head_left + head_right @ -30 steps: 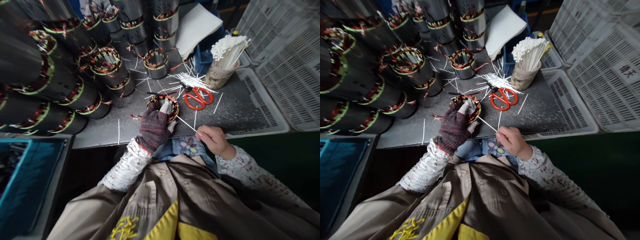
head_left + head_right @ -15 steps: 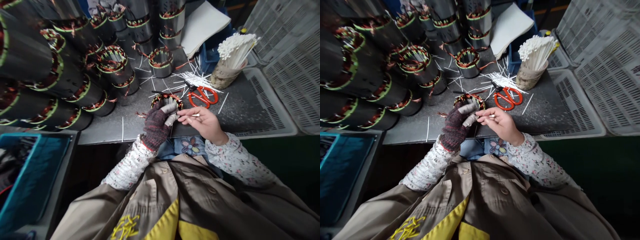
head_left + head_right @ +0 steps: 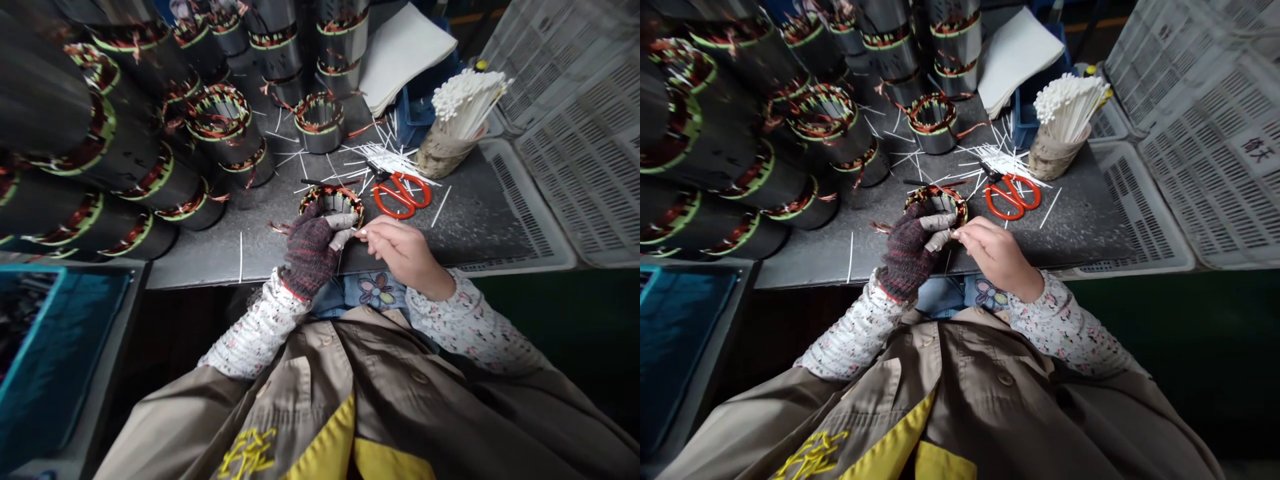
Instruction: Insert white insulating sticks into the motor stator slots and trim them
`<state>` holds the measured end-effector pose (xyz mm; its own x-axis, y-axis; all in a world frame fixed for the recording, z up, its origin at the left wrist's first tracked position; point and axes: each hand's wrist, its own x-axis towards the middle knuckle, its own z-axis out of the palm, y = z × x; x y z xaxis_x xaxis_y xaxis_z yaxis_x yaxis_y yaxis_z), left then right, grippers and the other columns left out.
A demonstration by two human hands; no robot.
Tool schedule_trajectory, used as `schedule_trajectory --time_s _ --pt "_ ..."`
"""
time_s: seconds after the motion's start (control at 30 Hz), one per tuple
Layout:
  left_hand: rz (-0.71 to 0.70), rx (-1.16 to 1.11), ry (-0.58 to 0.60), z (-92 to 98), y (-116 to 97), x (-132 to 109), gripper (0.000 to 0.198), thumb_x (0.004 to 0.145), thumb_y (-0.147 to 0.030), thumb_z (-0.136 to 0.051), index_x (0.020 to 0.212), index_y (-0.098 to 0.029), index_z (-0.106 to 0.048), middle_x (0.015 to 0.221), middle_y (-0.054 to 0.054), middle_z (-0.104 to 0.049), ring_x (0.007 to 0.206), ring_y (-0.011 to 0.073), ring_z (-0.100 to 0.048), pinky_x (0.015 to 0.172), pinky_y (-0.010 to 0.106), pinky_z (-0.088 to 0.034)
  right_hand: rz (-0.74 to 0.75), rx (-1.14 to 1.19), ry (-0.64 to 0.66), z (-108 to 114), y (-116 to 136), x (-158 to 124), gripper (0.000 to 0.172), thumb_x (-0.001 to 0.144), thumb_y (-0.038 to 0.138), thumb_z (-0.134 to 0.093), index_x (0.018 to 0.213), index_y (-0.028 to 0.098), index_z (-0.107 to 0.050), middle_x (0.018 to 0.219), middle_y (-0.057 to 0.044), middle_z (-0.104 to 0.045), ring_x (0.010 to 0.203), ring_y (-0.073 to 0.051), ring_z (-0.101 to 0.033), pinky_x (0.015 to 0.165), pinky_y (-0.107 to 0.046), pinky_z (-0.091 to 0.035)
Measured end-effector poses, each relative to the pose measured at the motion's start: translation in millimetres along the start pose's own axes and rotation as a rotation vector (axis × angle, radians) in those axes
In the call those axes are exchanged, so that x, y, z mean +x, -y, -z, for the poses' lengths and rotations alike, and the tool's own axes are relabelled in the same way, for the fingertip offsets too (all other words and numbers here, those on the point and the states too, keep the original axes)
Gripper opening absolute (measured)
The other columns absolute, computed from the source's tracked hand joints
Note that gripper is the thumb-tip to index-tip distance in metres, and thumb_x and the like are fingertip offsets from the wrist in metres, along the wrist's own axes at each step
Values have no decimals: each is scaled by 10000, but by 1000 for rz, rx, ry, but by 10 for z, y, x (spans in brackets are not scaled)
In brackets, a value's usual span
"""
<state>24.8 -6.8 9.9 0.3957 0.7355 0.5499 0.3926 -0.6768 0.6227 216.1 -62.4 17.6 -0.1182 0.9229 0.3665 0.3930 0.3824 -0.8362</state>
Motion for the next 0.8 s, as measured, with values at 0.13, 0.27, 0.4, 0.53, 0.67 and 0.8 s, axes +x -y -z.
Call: schedule_trajectory --time_s 0.13,0.27,0.4,0.53,0.67,0.8 --pt "-2 0 -8 -13 4 -6 196 1039 -299 -609 1079 -192 -769 1080 67 -823 1066 202 -781 1030 416 -610 14 -36 -33 2 4 36 364 1062 392 -503 887 186 -748 912 -77 -696 750 -152 -646 774 -344 -596" --pt "19 31 7 -11 -4 -7 196 1043 -342 -618 1076 -216 -765 1084 59 -822 1058 214 -784 1038 449 -613 -141 125 -59 -48 -65 29 276 988 424 -615 927 178 -725 815 -36 -672 598 -116 -589 598 -293 -540" --pt "18 20 0 -9 -29 1 154 1044 -336 -638 1066 -235 -752 1092 43 -820 1079 220 -780 1078 484 -608 -244 137 -204 -9 -99 -59 277 952 451 -653 1013 184 -693 788 -28 -669 618 -131 -611 562 -277 -513" --pt "10 -16 -22 -23 -33 -6 109 1032 -286 -665 1078 -230 -747 1084 43 -817 1090 209 -777 1103 470 -599 -17 -313 -209 79 -98 -156 330 931 473 -703 1120 204 -736 1084 -113 -728 870 -228 -663 735 -373 -539" --pt "24 22 -6 -28 -24 -17 163 1059 -335 -621 1080 -221 -736 1139 66 -803 1100 209 -773 1114 458 -587 78 -679 -82 13 -211 -197 311 1033 435 -577 930 203 -756 933 -110 -747 871 -251 -631 754 -387 -450" --pt "-31 121 21 -2 -22 -22 314 1064 -367 -603 1322 -194 -647 1252 112 -765 1212 240 -729 1148 457 -551 6 -553 -45 -116 -352 -188 421 1079 386 -443 805 198 -700 748 -91 -698 717 -206 -601 698 -359 -391"
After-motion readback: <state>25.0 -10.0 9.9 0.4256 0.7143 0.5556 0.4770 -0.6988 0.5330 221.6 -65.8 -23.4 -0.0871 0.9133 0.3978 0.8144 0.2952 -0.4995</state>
